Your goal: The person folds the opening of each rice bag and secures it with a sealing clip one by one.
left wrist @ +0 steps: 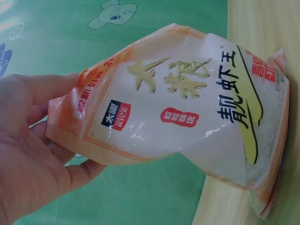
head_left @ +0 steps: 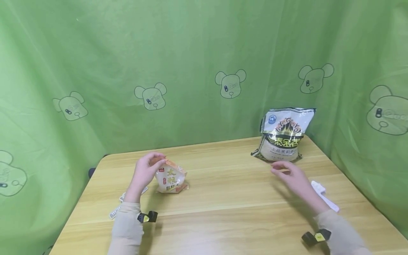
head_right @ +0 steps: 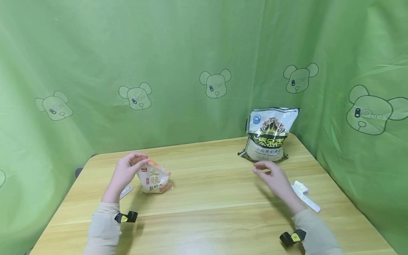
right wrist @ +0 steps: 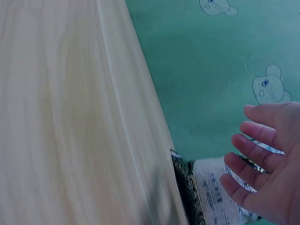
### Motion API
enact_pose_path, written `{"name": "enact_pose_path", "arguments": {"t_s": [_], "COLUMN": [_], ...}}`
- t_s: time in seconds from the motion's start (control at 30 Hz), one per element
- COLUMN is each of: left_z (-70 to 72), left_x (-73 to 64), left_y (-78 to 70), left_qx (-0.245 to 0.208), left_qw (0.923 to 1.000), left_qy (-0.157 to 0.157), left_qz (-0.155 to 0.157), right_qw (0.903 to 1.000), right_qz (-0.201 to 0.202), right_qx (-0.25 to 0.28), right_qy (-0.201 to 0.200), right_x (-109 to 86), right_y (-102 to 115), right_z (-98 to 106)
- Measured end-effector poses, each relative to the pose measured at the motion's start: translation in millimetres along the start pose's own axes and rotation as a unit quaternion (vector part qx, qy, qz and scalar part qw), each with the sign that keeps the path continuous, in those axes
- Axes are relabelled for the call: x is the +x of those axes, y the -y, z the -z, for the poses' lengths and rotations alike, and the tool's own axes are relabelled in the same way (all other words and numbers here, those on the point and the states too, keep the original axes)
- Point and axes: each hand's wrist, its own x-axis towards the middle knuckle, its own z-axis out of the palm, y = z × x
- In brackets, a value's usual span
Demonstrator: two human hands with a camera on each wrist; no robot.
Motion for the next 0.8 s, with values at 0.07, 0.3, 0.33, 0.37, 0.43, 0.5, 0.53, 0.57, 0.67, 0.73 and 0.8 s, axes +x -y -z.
{"name": "enact_pose_path", "arguments": {"t_s": [0.07, 0.3, 0.33, 0.37, 0.43, 0.5, 0.53, 0.57, 0.67, 0.73, 0.8], "left_z": [-0.4, -0.5, -0.4, -0.3, -0.1, 0.0, 0.1, 0.1, 0.1, -0.2, -0.6], "left_x": [0.0, 0.3, 0.5, 0.6, 0.7, 0.7, 0.6, 0.6, 0.5, 0.7, 0.7], "left_y": [0.0, 1.0, 1.1, 1.3, 1.8, 2.1, 2.2, 2.2, 2.1, 2.1, 2.2], "left_qx": [0.000, 0.000, -0.001, -0.001, -0.002, -0.003, -0.002, -0.002, -0.003, -0.002, -0.003], "left_qw": [1.0000, 1.0000, 0.9999, 0.9999, 0.9999, 0.9999, 0.9999, 0.9999, 0.9999, 0.9999, 0.9999], "left_qy": [-0.001, 0.004, 0.003, 0.005, 0.007, 0.008, 0.007, 0.006, 0.003, 0.003, 0.004], "left_qz": [0.001, 0.007, 0.010, 0.010, 0.011, 0.011, 0.011, 0.011, 0.013, 0.012, 0.011], "right_qw": [1.0000, 0.9995, 0.9995, 0.9994, 0.9990, 0.9989, 0.9988, 0.9988, 0.9985, 0.9982, 0.9979], "right_qz": [-0.009, -0.031, -0.032, -0.034, -0.041, -0.041, -0.037, -0.036, -0.028, -0.032, -0.039], "right_qx": [0.000, 0.000, -0.006, -0.008, -0.011, -0.015, -0.019, -0.020, -0.030, -0.035, -0.038], "right_qy": [0.003, 0.001, -0.002, -0.005, -0.012, -0.020, -0.025, -0.028, -0.035, -0.036, -0.035], "right_x": [-2.2, -10.4, -11.6, -13.0, -15.8, -18.3, -19.2, -20.0, -22.5, -24.6, -27.0], "right_y": [-3, -13, -15, -18, -22, -26, -27, -29, -35, -39, -43], "right_z": [4, 20, 22, 24, 28, 32, 34, 35, 40, 43, 46]}}
